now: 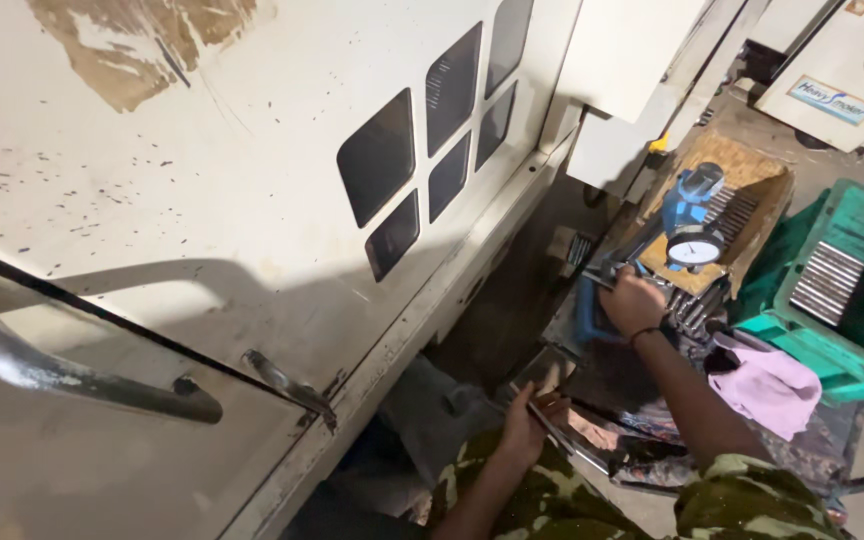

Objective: The person uses a bench grinder to polish small cylindrical metal parts, then wipes them with a cloth. They open a machine door to retrieve additional parts and continue the polishing and wiping cycle.

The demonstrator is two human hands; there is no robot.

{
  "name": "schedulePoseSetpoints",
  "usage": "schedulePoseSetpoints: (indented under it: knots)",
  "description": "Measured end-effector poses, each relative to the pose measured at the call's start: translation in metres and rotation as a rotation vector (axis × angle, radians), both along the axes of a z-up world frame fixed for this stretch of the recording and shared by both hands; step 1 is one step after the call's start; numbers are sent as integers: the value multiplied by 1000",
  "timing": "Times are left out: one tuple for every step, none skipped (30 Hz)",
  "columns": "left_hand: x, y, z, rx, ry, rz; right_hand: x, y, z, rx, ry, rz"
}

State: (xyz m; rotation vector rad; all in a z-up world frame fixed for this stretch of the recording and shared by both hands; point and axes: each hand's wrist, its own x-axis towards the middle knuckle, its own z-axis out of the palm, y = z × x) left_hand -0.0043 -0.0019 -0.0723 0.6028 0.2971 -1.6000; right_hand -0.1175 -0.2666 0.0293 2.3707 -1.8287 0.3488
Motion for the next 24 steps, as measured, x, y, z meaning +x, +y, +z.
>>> schedulePoseSetpoints:
  knots:
    - [-1,2,-1,1,1,0,-2,2,-1,-28,39,10]
    - [0,2,-1,2,2,0,-4,3,-2,-57,78,19]
    - [2,2,-2,2,2,0,-5,2,-1,-63,69,54]
    - [2,2,-3,-5,10,-27,-8,1,1,-65,63,91]
    - [3,1,-3,-11,18,-54,-10,0,4,-67,57,127]
    - [3,0,-4,-18,27,-82,-13,-1,8,-41,49,135]
    - [2,-1,-4,-13,21,-44,-16,-2,14,-15,40,142]
    - [1,-2,-3,-9,15,-8,-18,0,21,9,30,148]
    - [1,-1,-3,-6,8,29,-19,5,27,44,49,129]
    - [2,-1,-3,-2,3,39,-18,9,35,77,68,113]
    - [3,-1,-3,1,-2,49,-17,15,44,109,86,97]
    - [4,-2,-2,4,-7,64,-15,24,53,85,52,129]
    - [6,-3,0,17,-9,68,-15,37,60,62,19,162]
    - [6,-1,1,35,-7,70,-15,51,67,44,-11,192]
    - [8,-1,1,52,-5,71,-11,57,73,158,-111,257]
    - [6,0,3,15,-44,88,-12,66,80,278,-204,319]
    - [6,-2,5,-23,-83,105,-11,73,85,397,-298,379]
    - [4,-1,8,-56,-118,122,-10,81,89,488,-258,449]
    - [4,-1,12,-59,-114,131,-7,87,92,580,-219,518]
    - [3,0,17,-57,-107,142,-7,96,94,678,-177,585]
    - [4,0,22,-55,-99,152,-6,105,94,767,-190,604]
    - [3,1,26,-19,-114,183,-4,111,92,866,-197,620]
    - [6,0,29,18,-130,213,0,116,89,964,-206,633]
    - [7,-2,33,124,-88,119,3,120,86,1091,-247,542]
